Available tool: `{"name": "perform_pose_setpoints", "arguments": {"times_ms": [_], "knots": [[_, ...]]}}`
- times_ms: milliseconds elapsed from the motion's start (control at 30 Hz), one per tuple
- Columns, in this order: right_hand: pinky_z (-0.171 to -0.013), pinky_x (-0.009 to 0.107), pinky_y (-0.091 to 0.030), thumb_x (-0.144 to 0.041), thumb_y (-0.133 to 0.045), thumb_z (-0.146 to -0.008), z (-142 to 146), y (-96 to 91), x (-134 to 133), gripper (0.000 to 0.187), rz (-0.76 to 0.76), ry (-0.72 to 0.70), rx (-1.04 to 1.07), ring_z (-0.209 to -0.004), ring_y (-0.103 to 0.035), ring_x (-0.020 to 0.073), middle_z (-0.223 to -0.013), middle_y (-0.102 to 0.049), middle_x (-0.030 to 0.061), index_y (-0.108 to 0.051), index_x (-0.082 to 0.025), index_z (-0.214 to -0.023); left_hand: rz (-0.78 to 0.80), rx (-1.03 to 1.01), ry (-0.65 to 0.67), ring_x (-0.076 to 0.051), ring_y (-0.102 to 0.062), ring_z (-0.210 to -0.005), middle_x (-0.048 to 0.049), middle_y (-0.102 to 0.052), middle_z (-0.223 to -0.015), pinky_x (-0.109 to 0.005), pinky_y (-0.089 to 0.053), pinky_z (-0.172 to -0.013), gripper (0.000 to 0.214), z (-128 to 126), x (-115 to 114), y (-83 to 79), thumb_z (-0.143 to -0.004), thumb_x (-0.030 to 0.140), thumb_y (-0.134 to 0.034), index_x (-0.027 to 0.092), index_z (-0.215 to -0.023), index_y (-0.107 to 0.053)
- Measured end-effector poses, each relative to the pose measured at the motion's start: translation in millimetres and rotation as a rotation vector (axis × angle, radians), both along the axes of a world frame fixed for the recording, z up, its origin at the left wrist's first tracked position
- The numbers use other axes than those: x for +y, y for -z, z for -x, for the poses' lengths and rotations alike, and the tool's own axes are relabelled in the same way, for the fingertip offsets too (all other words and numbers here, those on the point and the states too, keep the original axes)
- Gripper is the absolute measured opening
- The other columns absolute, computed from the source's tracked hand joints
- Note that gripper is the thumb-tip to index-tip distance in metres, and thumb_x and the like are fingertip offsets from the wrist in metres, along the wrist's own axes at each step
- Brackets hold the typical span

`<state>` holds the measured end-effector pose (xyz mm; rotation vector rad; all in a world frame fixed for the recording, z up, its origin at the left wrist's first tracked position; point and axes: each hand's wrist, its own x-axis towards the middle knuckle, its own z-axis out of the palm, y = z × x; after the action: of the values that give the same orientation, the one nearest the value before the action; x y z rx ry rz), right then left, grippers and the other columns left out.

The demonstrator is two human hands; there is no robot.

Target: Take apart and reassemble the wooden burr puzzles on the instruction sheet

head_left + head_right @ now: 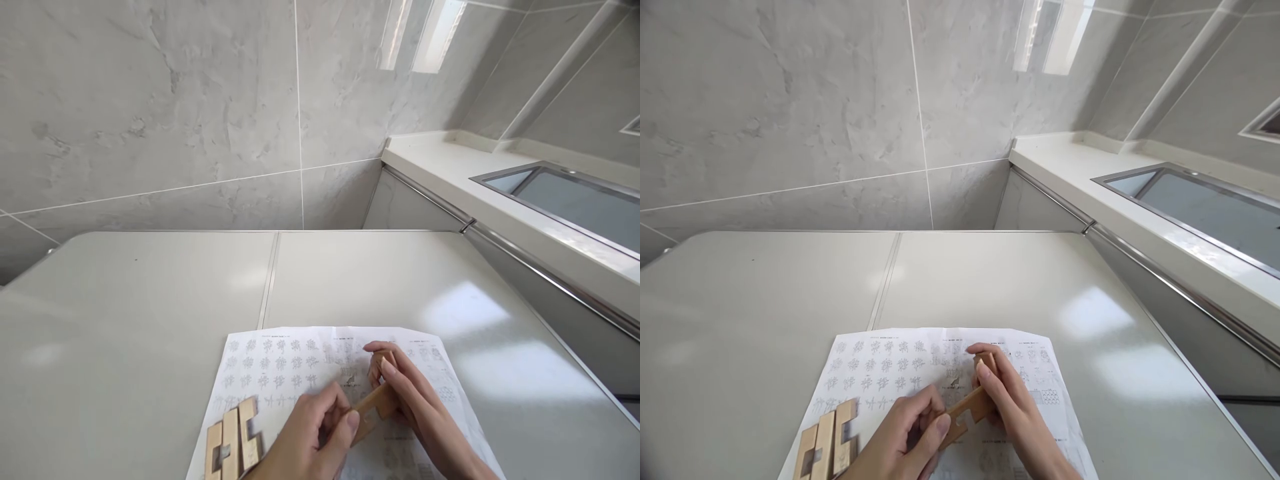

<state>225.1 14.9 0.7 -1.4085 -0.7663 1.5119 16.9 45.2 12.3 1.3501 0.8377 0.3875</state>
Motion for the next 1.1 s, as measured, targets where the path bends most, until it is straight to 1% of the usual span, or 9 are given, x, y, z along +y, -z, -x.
{"name": "perform_pose_setpoints", "arguments": {"times_ms": [133, 233, 367, 467, 533, 600, 867, 933, 1100], "knots": [[-0.061, 0.026, -0.037, -0.073, -0.073, -0.095, -2, -4.4, 3, 0.051, 0.032, 0.013, 0.026, -0.073, -0.043, 0.0176, -0.089, -0.054, -0.0005, -0.074, -0.032, -0.126, 0.056, -0.059, -0.044, -0.009, -0.039, -0.046, 0.0100, -0.044, -0.052, -0.023, -0.032, -0.051, 0.051, 3, 0, 3.9, -0.110, 0.070, -0.048, 0.025, -0.086, -0.045], [-0.059, 0.025, -0.033, -0.073, -0.073, -0.095, -7, -4.8, 4, 0.049, 0.035, 0.017, 0.077, -0.069, -0.036, 0.0148, -0.085, -0.048, -0.0021, -0.077, -0.030, -0.119, 0.085, -0.105, -0.098, -0.009, -0.040, -0.045, 0.0109, -0.042, -0.053, -0.022, -0.034, -0.052, 0.055, 3, 1, 6.8, -0.108, 0.075, -0.047, 0.024, -0.086, -0.044], [-0.057, 0.026, -0.023, -0.073, -0.079, -0.090, -13, -1.7, 5, 0.066, 0.051, -0.023, 0.176, -0.064, -0.027, 0.0133, -0.075, -0.036, -0.0055, -0.074, -0.030, -0.140, 0.099, -0.120, -0.151, -0.007, -0.043, -0.045, 0.0111, -0.042, -0.053, -0.020, -0.037, -0.053, 0.058, 2, 0, 10.7, -0.107, 0.078, -0.048, 0.024, -0.085, -0.043], [-0.056, 0.028, -0.019, -0.073, -0.079, -0.091, -13, 2.5, 4, 0.075, 0.053, -0.028, 0.238, -0.061, -0.023, 0.0130, -0.068, -0.032, -0.0074, -0.069, -0.027, -0.150, 0.133, -0.109, -0.131, -0.008, -0.043, -0.038, 0.0138, -0.037, -0.048, -0.019, -0.032, -0.046, 0.057, 1, -1, 13.2, -0.107, 0.079, -0.044, 0.024, -0.092, -0.047], [-0.056, 0.028, -0.018, -0.071, -0.078, -0.093, -12, 5.5, 4, 0.076, 0.047, -0.033, 0.285, -0.059, -0.020, 0.0124, -0.065, -0.030, -0.0085, -0.068, -0.025, -0.153, 0.153, -0.103, -0.106, -0.009, -0.042, -0.035, 0.0157, -0.033, -0.046, -0.018, -0.028, -0.042, 0.057, 2, -2, 14.0, -0.106, 0.080, -0.043, 0.024, -0.099, -0.050], [-0.055, 0.028, -0.018, -0.069, -0.079, -0.094, -10, 8.0, 3, 0.076, 0.045, -0.029, 0.314, -0.058, -0.019, 0.0117, -0.064, -0.031, -0.0091, -0.067, -0.024, -0.153, 0.149, -0.096, -0.096, -0.008, -0.042, -0.035, 0.0157, -0.034, -0.045, -0.018, -0.028, -0.042, 0.057, 1, -2, 13.7, -0.107, 0.079, -0.043, 0.023, -0.102, -0.051], [-0.052, 0.025, -0.018, -0.067, -0.080, -0.095, -9, 11.3, 3, 0.075, 0.050, -0.037, 0.367, -0.054, -0.022, 0.0092, -0.062, -0.036, -0.0099, -0.065, -0.023, -0.154, 0.111, -0.107, -0.103, -0.008, -0.038, -0.037, 0.0135, -0.042, -0.045, -0.019, -0.034, -0.046, 0.055, 1, -2, 14.5, -0.109, 0.077, -0.042, 0.023, -0.100, -0.051], [-0.050, 0.025, -0.017, -0.066, -0.081, -0.095, -10, 11.6, 4, 0.072, 0.061, -0.068, 0.407, -0.052, -0.020, 0.0078, -0.060, -0.037, -0.0105, -0.068, -0.022, -0.150, 0.107, -0.103, -0.098, -0.008, -0.038, -0.037, 0.0134, -0.043, -0.046, -0.019, -0.035, -0.047, 0.055, 2, -2, 16.0, -0.109, 0.076, -0.042, 0.023, -0.101, -0.051], [-0.047, 0.022, -0.016, -0.062, -0.082, -0.096, -14, 12.1, 6, 0.056, 0.147, -0.151, 0.514, -0.048, -0.015, 0.0043, -0.057, -0.036, -0.0118, -0.080, -0.017, -0.129, 0.092, -0.094, -0.101, -0.009, -0.039, -0.038, 0.0127, -0.045, -0.045, -0.020, -0.035, -0.047, 0.055, 3, -2, 15.8, -0.109, 0.077, -0.041, 0.023, -0.102, -0.051]]}}
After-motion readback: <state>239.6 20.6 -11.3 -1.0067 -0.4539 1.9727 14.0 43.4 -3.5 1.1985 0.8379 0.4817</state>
